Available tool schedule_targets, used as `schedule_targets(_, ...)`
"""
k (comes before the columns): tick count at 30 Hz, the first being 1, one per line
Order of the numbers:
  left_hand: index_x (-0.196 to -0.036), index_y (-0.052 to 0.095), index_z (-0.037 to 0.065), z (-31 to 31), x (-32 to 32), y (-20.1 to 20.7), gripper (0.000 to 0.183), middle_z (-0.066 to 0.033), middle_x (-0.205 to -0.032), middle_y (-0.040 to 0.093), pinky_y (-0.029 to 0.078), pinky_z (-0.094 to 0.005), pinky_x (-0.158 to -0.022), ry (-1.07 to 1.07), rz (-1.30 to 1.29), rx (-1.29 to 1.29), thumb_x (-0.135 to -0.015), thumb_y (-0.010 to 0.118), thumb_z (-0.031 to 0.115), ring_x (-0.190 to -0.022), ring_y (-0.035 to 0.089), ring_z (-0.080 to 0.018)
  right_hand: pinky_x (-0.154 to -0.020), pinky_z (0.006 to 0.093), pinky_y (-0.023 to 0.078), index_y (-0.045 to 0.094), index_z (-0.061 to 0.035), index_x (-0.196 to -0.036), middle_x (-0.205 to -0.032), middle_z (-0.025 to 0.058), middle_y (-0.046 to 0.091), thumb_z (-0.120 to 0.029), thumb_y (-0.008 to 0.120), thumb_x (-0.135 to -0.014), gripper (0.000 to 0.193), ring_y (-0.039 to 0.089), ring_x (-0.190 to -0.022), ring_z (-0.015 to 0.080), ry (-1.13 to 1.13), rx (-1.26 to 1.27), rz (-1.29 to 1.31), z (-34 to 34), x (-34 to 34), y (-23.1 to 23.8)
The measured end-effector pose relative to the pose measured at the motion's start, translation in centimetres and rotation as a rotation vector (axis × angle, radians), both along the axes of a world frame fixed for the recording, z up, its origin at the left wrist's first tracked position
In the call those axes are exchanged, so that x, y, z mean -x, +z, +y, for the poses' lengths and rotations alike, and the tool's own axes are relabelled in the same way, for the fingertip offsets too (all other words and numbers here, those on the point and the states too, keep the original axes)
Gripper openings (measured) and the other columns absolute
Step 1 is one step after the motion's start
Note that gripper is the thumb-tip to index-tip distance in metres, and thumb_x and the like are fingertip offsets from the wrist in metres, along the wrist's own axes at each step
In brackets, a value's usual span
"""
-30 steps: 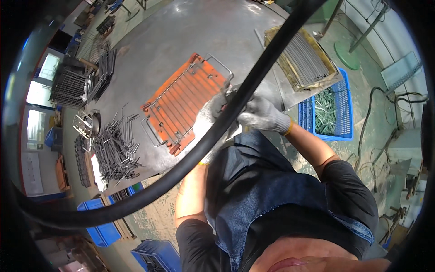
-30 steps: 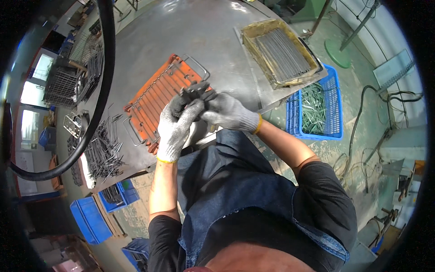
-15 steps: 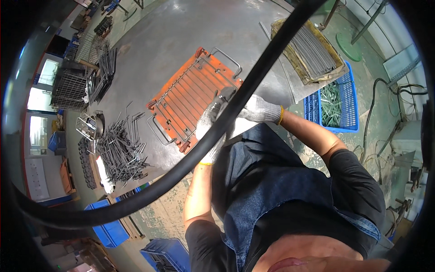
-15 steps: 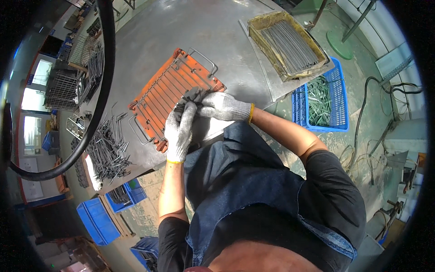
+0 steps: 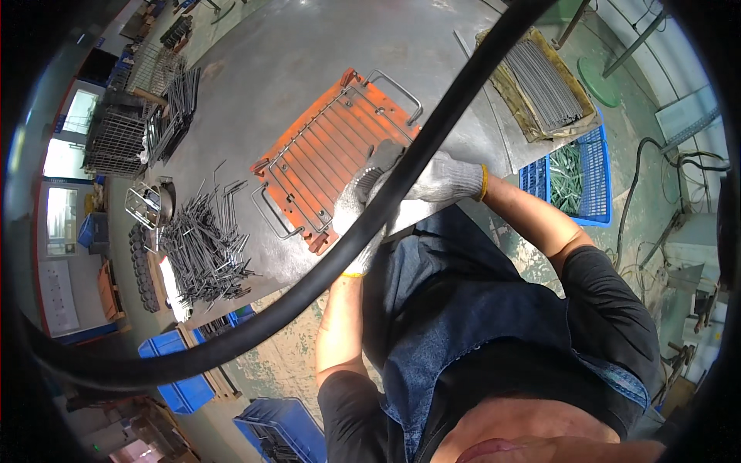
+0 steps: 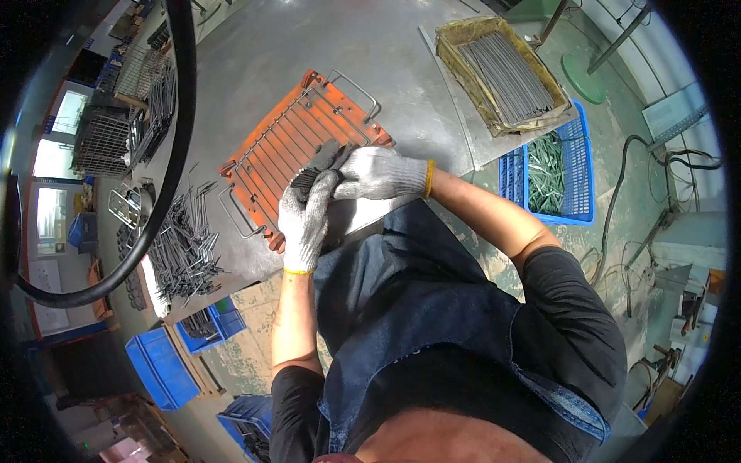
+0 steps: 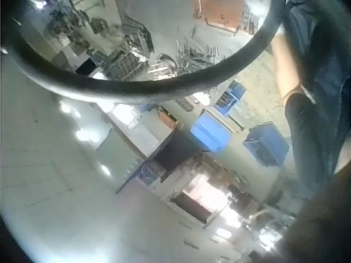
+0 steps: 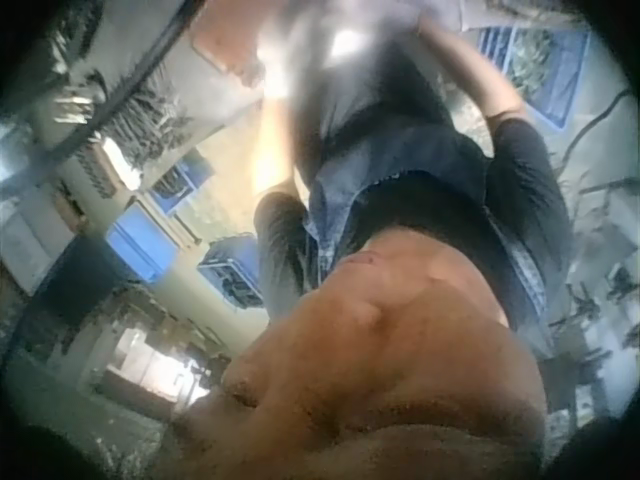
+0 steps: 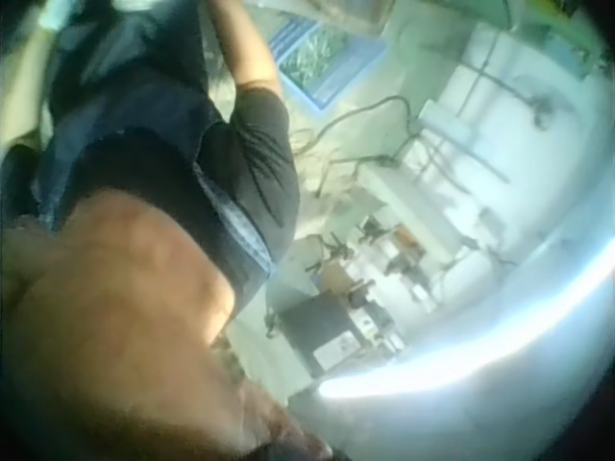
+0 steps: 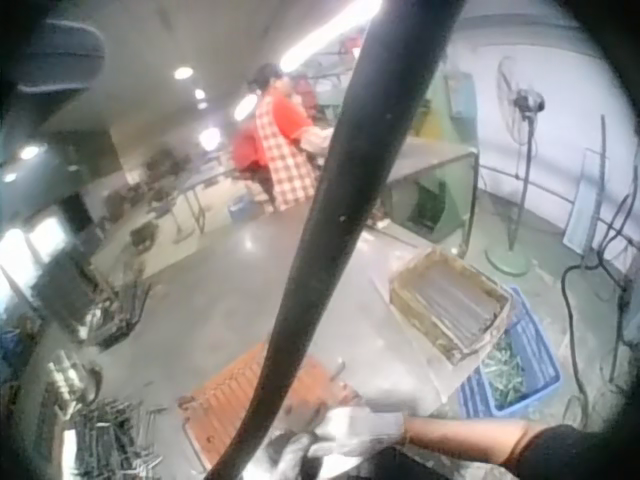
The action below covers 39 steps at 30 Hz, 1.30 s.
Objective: The person assembles metal wire racks by placing metal rods and frame pieces into a jig on the table by hand.
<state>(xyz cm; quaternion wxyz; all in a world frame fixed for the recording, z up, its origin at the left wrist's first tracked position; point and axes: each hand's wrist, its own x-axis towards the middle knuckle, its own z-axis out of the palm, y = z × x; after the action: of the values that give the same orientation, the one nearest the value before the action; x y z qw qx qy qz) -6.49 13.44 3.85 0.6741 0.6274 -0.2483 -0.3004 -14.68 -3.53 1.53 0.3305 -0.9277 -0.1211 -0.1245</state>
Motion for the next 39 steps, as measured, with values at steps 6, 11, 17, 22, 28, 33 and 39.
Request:
schedule_targets(6, -0.105, 0.067, 0.001, 1.1, 0.0, -1.3, 0.021, -0.0055, -0.091, 0.070, 0.049, -0.0241, -0.077, -0.041, 0.557, 0.240, -0.089, 0.064, 0.015, -0.084, 0.063, -0.0104, -0.094, 0.0406, 0.044, 0.060, -0.0061, -0.117, -0.118, 0.0147, 0.060, -0.027, 0.060, -0.091, 0.034, 0.056, -0.111, 0.0312, -0.099, -0.373, 0.019, 1.6, 0.6, -2.0)
schedule_targets(11, -0.107, 0.067, 0.002, 0.6, 0.3, 0.9, 0.023, -0.0093, -0.103, 0.068, 0.049, -0.0277, -0.083, -0.175, -0.526, -0.249, -0.086, 0.066, 0.011, -0.093, 0.064, -0.0166, -0.069, 0.0420, 0.052, 0.064, -0.0087, -0.095, -0.097, 0.0107, 0.064, -0.028, 0.066, -0.081, 0.024, 0.063, -0.081, 0.0302, -0.094, -0.038, 0.036, 0.2, 0.6, -8.2)
schedule_targets(17, -0.106, 0.067, 0.001, 0.7, 0.5, 1.3, 0.026, -0.0106, -0.098, 0.069, 0.049, -0.0283, -0.081, -0.154, -0.616, -0.203, -0.083, 0.068, 0.014, -0.092, 0.065, -0.0189, -0.074, 0.0386, 0.053, 0.063, -0.0106, -0.109, -0.100, 0.0110, 0.064, -0.028, 0.065, -0.083, 0.032, 0.064, -0.086, 0.0292, -0.181, -0.159, -0.194, 2.1, 1.6, -6.4)
schedule_targets(22, -0.102, 0.064, -0.005, -1.8, -1.1, 0.9, 0.032, -0.0116, -0.096, 0.068, 0.050, -0.0282, -0.072, 0.036, 0.010, -0.227, -0.092, 0.062, 0.025, -0.083, 0.066, -0.0183, -0.076, 0.0338, 0.053, 0.056, -0.0058, -0.118, -0.082, 0.0085, 0.067, -0.034, 0.055, -0.093, 0.038, 0.067, -0.084, 0.0234, -0.164, -0.152, 0.078, 1.2, 0.0, -8.0)
schedule_targets(28, -0.106, 0.054, -0.003, -4.1, -6.8, -3.5, 0.024, -0.0180, -0.095, 0.063, 0.056, -0.0417, -0.076, 0.026, 0.627, 0.123, -0.097, 0.050, 0.019, -0.083, 0.064, -0.0295, -0.077, 0.0360, 0.057, 0.053, 0.0007, -0.120, -0.104, 0.0136, 0.066, -0.035, 0.052, -0.096, 0.043, 0.066, -0.094, 0.0199, 0.047, -1.404, 0.634, 2.4, -0.3, -3.9)
schedule_targets(33, -0.112, 0.054, -0.001, -6.3, -9.6, -4.6, 0.026, -0.0159, -0.103, 0.064, 0.057, -0.0367, -0.079, -0.052, 0.702, 0.005, -0.098, 0.045, 0.020, -0.089, 0.065, -0.0263, -0.077, 0.0357, 0.057, 0.054, -0.0003, -0.117, -0.104, 0.0137, 0.063, -0.016, 0.051, -0.096, 0.026, 0.066, -0.092, 0.0240, 0.206, -1.857, 0.644, 0.2, -4.0, -5.1)
schedule_targets(39, -0.109, 0.060, -0.006, -7.7, -10.8, -3.2, 0.034, -0.0153, -0.093, 0.065, 0.055, -0.0279, -0.062, -0.010, 0.713, -0.112, -0.094, 0.057, 0.024, -0.072, 0.065, -0.0205, -0.075, 0.0313, 0.056, 0.057, -0.0002, -0.114, -0.099, 0.0095, 0.065, -0.019, 0.053, -0.096, 0.026, 0.066, -0.086, 0.0196, -0.041, -1.834, 0.645, -0.8, -6.9, -5.3)
